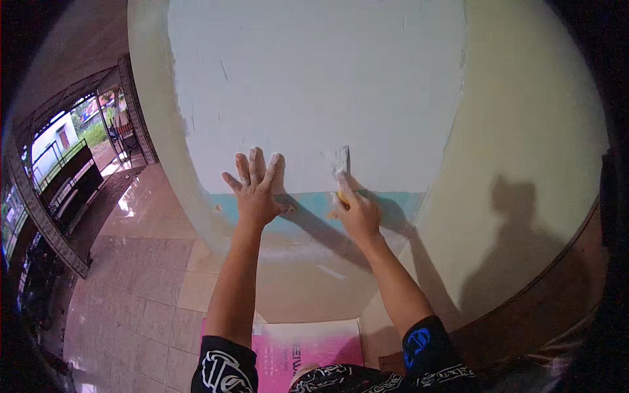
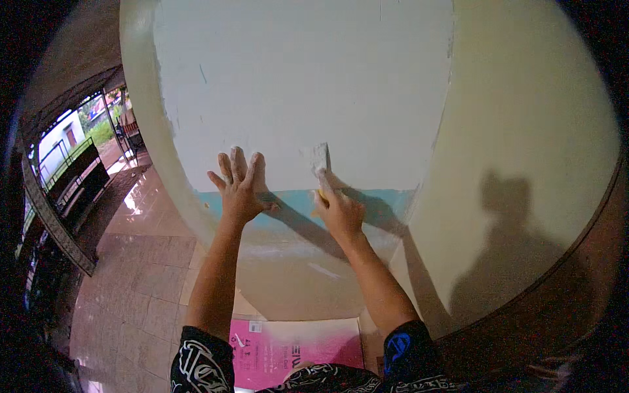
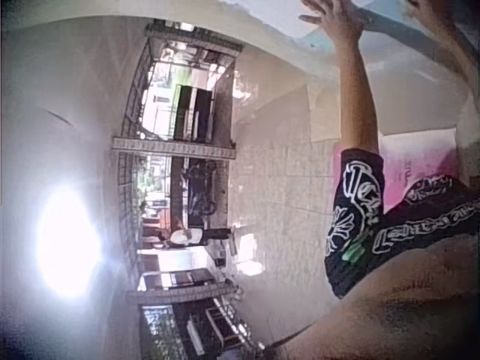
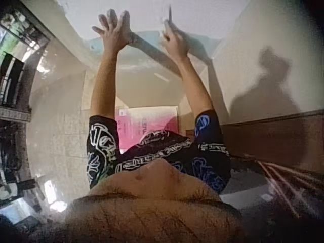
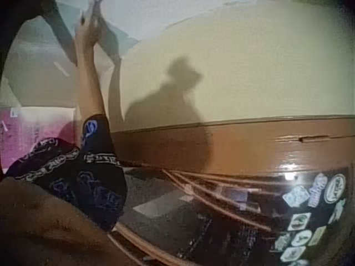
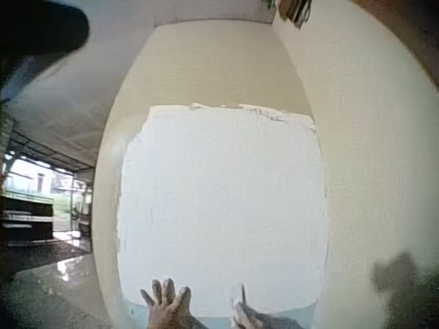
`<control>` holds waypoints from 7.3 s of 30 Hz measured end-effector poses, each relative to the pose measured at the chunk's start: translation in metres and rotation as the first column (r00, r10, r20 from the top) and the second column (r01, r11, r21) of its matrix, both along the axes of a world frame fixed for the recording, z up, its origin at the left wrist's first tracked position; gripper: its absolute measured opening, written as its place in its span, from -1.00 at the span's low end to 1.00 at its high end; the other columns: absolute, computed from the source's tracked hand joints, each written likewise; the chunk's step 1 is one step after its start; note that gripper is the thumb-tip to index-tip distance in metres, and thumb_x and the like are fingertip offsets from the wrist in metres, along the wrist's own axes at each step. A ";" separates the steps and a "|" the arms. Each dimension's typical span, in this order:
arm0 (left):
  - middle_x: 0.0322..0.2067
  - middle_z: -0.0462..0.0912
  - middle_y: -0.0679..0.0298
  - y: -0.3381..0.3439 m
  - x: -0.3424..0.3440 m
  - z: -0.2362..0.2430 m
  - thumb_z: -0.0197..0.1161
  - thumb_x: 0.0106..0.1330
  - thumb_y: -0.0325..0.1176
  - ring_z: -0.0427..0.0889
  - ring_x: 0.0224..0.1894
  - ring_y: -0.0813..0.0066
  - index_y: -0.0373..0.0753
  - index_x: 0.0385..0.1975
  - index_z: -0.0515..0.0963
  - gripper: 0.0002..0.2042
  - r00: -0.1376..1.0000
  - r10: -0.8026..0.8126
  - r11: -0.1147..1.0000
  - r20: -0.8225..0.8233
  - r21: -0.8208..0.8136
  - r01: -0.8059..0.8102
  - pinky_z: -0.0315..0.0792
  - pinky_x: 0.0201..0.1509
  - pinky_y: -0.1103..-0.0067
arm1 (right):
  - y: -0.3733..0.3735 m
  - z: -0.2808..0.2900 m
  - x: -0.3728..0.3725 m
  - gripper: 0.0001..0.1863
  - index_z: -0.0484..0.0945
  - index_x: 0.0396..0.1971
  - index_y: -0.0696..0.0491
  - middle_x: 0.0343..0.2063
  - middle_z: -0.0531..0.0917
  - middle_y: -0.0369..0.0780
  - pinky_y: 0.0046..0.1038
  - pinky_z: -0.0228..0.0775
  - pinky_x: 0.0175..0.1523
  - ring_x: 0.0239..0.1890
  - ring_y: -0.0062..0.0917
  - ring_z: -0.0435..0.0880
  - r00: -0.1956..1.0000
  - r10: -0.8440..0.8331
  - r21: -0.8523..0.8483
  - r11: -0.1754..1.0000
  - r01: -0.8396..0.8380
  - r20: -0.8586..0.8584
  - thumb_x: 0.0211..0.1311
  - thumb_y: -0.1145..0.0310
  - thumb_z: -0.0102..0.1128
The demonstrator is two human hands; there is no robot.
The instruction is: The person applies and smooths plaster onto a wall using a putty knife.
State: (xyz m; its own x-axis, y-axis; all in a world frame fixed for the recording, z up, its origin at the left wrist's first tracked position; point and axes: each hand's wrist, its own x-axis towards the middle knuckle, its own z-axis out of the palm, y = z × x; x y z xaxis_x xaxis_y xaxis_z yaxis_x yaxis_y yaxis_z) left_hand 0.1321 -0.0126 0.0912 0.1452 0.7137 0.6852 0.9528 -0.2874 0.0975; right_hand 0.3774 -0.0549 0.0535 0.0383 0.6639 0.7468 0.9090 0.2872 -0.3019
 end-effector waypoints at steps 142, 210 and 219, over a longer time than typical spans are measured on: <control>0.43 0.32 0.07 -0.009 -0.073 -0.052 0.01 0.28 -0.70 0.49 0.32 0.04 -0.25 0.39 0.33 -0.40 0.912 -0.188 0.951 0.365 0.300 0.076 0.62 0.02 0.41 | 0.069 0.163 -0.035 -0.43 0.40 0.30 -0.38 0.52 0.14 -0.54 0.08 -0.14 0.55 0.57 -0.55 -0.02 0.750 -0.168 0.476 0.852 -0.216 0.640 0.29 -0.04 0.22; 0.49 0.24 0.28 0.004 -0.059 -0.008 0.04 0.30 -0.63 0.48 0.33 0.17 -0.08 0.45 0.29 -0.34 0.875 -0.259 0.926 0.409 0.362 0.105 0.58 0.06 0.41 | 0.077 0.161 -0.027 -0.57 0.60 0.10 -0.24 0.38 0.45 -0.45 -0.04 -0.01 0.53 0.49 -0.48 0.25 0.832 -0.132 0.564 0.790 -0.239 0.538 0.22 0.05 0.22; 0.49 0.22 0.12 -0.005 -0.070 -0.102 0.06 0.22 -0.67 0.34 0.44 0.05 -0.13 0.44 0.28 -0.30 0.913 -0.187 0.954 0.362 0.287 0.082 0.54 0.19 0.38 | 0.076 0.164 -0.036 -0.57 0.59 0.10 -0.23 0.39 0.42 -0.44 0.03 -0.02 0.51 0.48 -0.47 0.26 0.834 -0.098 0.551 0.791 -0.266 0.543 0.21 0.07 0.23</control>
